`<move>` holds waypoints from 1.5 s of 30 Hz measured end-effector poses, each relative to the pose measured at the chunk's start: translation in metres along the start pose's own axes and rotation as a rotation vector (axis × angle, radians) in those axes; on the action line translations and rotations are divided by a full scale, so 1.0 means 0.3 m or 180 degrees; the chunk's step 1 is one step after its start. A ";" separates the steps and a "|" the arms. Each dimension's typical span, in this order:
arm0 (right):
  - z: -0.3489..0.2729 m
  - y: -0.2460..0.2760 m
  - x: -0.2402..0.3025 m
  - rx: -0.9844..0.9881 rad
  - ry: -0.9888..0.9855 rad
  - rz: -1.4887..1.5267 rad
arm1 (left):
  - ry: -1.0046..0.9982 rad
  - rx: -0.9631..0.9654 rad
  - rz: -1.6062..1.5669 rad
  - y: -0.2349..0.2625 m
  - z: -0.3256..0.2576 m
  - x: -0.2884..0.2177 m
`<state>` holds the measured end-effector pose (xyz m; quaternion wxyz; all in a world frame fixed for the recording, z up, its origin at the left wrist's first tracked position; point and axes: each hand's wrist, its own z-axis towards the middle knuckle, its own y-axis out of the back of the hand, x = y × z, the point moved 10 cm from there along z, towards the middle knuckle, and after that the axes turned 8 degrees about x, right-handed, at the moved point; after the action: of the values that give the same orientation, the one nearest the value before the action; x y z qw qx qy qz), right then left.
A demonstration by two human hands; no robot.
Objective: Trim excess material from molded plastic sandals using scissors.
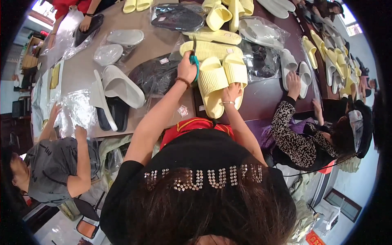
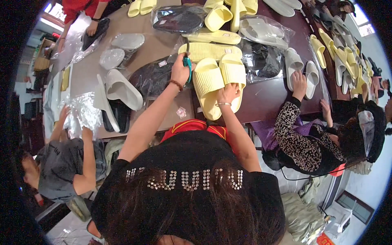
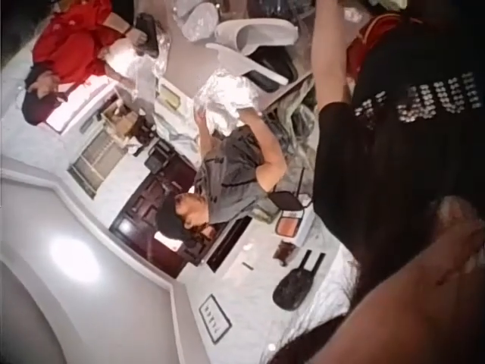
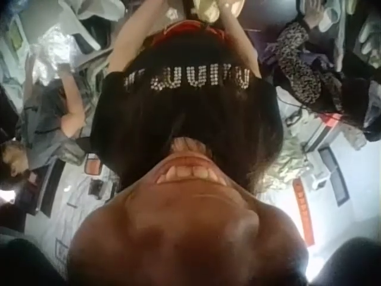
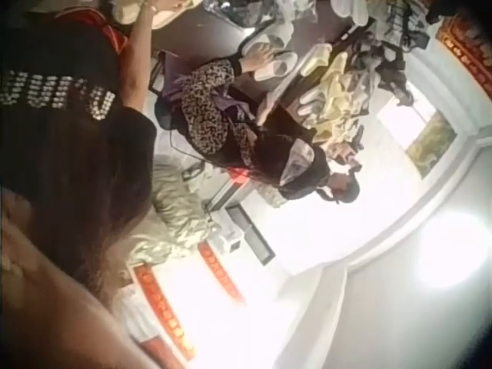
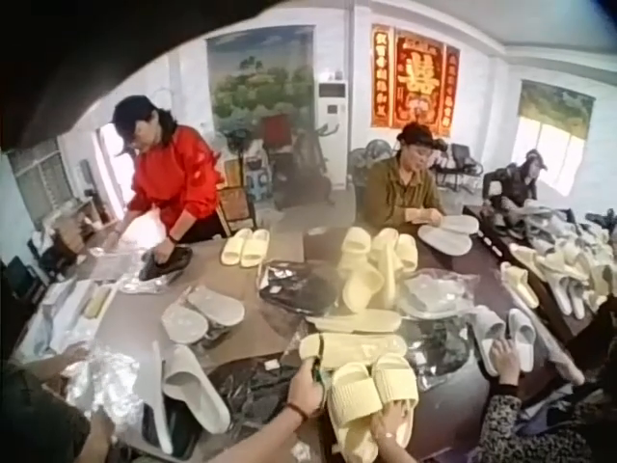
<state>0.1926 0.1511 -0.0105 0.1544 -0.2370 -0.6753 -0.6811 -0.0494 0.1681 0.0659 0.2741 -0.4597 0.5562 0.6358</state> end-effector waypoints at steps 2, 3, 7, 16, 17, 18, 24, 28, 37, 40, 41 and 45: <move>0.012 -0.042 -0.090 -0.0372 0.0714 0.1797 | -0.0076 -0.0042 -0.0250 -0.006 0.028 -0.018; -0.008 -0.011 -0.077 -0.0380 0.0682 0.1790 | -0.0049 0.0088 -0.0235 -0.003 0.021 -0.049; -0.088 0.182 0.073 -0.0329 0.0901 0.1129 | -0.0204 0.0825 -0.0987 -0.049 -0.038 -0.060; -0.115 0.298 0.064 -0.0825 0.0632 0.1246 | -0.0044 0.1157 -0.1994 -0.200 -0.133 0.089; -0.080 0.227 -0.017 -0.0703 0.0482 0.1748 | 0.0492 0.1345 -0.2539 -0.247 -0.168 0.120; -0.065 0.200 -0.025 -0.0540 0.0359 0.2253 | 0.0499 0.1341 -0.2540 -0.253 -0.185 0.139; -0.102 0.265 0.095 -0.0482 0.0922 0.1575 | 0.1405 0.1253 -0.2949 -0.264 -0.260 0.246; -0.116 0.304 0.148 -0.0646 0.1027 0.1224 | 0.1140 0.1296 -0.2552 -0.205 -0.230 0.255; -0.143 0.355 0.216 -0.0677 0.1212 0.0259 | 0.0312 0.0789 -0.1511 0.068 -0.190 0.041; -0.145 0.364 0.232 -0.0896 0.1257 -0.0013 | 0.0581 0.1274 -0.2578 0.021 -0.255 -0.080; -0.149 0.370 0.240 -0.0928 0.1280 -0.0002 | 0.0926 0.1749 -0.3096 -0.042 -0.297 -0.105; -0.153 0.373 0.236 -0.0803 0.1200 0.0078 | 0.0739 0.2541 -0.2924 -0.110 -0.426 -0.299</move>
<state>0.1873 0.1087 0.1230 0.2552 -0.1312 -0.5410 -0.7905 0.0531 0.0678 0.1359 0.6083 -0.5804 0.5226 0.1415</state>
